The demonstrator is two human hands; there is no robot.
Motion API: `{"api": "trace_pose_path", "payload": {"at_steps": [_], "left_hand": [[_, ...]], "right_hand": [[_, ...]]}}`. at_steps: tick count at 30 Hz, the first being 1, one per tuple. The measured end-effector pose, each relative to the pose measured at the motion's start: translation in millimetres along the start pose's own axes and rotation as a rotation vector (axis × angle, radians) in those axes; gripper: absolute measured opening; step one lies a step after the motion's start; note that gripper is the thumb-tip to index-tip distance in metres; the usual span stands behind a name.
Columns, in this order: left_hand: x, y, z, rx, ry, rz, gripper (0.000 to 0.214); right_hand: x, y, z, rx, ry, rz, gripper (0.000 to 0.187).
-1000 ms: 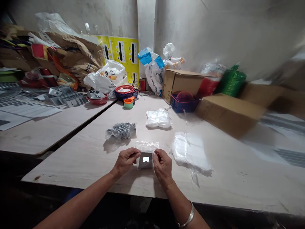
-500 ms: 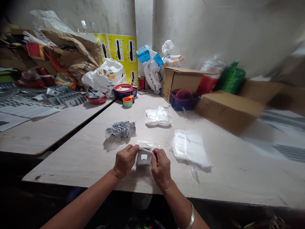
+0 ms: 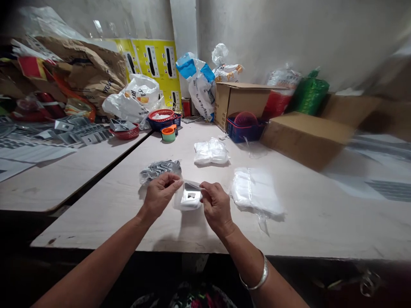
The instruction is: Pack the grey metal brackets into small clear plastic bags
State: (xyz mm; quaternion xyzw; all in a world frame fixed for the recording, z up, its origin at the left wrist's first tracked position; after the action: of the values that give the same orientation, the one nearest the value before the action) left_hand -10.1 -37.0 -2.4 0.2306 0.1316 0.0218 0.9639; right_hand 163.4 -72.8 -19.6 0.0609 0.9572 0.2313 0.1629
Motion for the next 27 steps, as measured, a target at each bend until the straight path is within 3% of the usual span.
{"api": "trace_pose_path", "payload": {"at_steps": [3, 7, 10, 13, 17, 21, 25, 27], "left_hand": [[2.8, -12.4, 4.5, -0.027, -0.079, -0.012, 0.018], [12.9, -41.2, -10.8, -0.158, -0.169, -0.120, 0.020], [19.0, -58.3, -28.9, -0.188, -0.133, -0.124, 0.015], [22.0, -66.5, -38.7, -0.095, 0.038, -0.137, 0.011], [21.7, -73.9, -31.9, 0.086, 0.332, -0.249, 0.016], [20.4, -81.6, -24.1, 0.203, 0.491, -0.318, 0.014], [21.6, -82.4, -32.9, 0.244, 0.593, -0.246, 0.016], [21.2, -79.2, -38.5, 0.238, 0.580, -0.143, 0.012]], "right_hand": [[4.8, -5.4, -0.8, 0.040, 0.151, -0.062, 0.016], [12.8, -24.0, 7.5, 0.014, 0.179, -0.204, 0.029], [18.4, -37.2, 21.3, -0.084, 0.102, -0.317, 0.050], [22.2, -41.6, 33.8, -0.223, -0.092, -0.358, 0.060], [26.1, -35.9, 38.3, -0.365, -0.412, -0.334, 0.040], [33.3, -28.5, 33.4, -0.402, -0.633, -0.329, 0.020], [41.4, -24.9, 29.2, -0.373, -0.711, -0.286, 0.016], [44.8, -24.2, 28.5, -0.356, -0.720, -0.274, 0.016]]}}
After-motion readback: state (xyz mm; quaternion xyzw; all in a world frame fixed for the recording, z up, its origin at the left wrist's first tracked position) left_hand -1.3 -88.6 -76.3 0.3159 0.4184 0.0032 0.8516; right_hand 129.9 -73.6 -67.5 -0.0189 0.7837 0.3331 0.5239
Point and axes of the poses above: each hand's wrist, its own y-axis towards the middle knuckle, its own x-axis out of the palm, z = x × y, the point moved 3 cm from there along y, towards the middle knuckle, and after that the axes turned 6 degrees about x, right-handed, at the moved point
